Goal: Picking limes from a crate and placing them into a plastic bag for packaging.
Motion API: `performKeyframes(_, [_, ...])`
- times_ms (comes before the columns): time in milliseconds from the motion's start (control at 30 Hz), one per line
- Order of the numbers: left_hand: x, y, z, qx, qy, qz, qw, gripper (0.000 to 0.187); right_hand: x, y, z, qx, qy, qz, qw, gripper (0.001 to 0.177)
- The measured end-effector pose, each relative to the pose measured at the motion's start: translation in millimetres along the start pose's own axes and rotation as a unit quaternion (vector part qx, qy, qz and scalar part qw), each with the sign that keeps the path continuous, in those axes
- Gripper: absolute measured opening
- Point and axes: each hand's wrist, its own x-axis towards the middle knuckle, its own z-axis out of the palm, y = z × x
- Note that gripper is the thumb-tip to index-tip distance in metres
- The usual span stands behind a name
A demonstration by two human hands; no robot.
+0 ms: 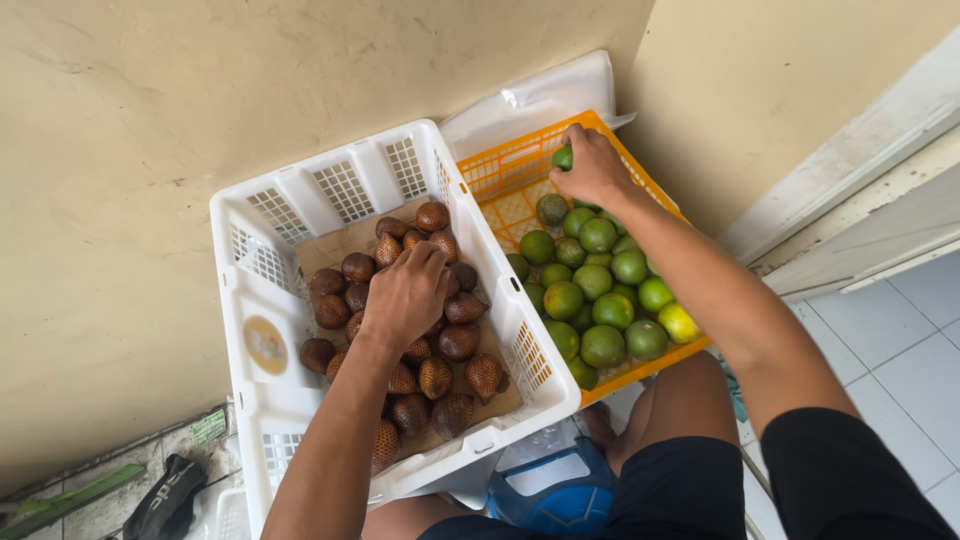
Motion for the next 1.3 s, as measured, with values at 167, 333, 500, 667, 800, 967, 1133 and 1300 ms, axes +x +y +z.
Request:
performKeyframes(167, [-1.1, 1.2, 5.0, -0.001, 0.001, 0.004, 1.000, 0.019, -67.7, -14.1, -63.7, 0.056, -0.111, -0.024, 0.992, 0.038])
performKeyframes(333, [-3.5, 2.0, 3.5, -0.019, 0.000, -0.006, 1.000, 0.021, -137.4, -41.4, -109.6, 0.018, -0.268, -0.060, 0.961, 0.041])
performKeyframes(500, [-7.2, 4.8, -5.1, -0.023, -0.010, -0.016, 1.000, 0.022, -167.0, -36.3, -114.6, -0.073, -0.308, -0.102, 0.943, 0.044])
performKeyframes(667, [-7.7, 8.9, -11.1, -0.023, -0.022, -0.020, 0.999, 0.023, -160.3, -8.1, -108.6, -0.082, -0.299, -0.094, 0.946, 0.039])
performKeyframes(800, [-8.8, 8.5, -10.9, -0.030, -0.018, -0.022, 0.999, 0.022, -151.0, -15.6, -115.2, -0.046, -0.255, -0.083, 0.962, 0.034])
performKeyframes(967, [-8.4, 8.1, -11.5, -0.034, -0.018, -0.028, 0.999, 0.022, -102.5, 6.2, -72.7, -0.012, -0.192, -0.101, 0.976, 0.030])
performKeyframes(1133, [-6.1, 6.1, -3.6, -0.033, -0.016, -0.032, 0.999, 0.022, -43.1, 20.2, 13.5, -0.033, -0.157, -0.035, 0.986, 0.043])
performKeyframes(1300, [-1.0, 3.3, -0.5, -0.030, -0.001, -0.027, 0.999, 0.022, -9.9, 21.2, 68.3, -0.167, -0.205, -0.006, 0.964, 0.057])
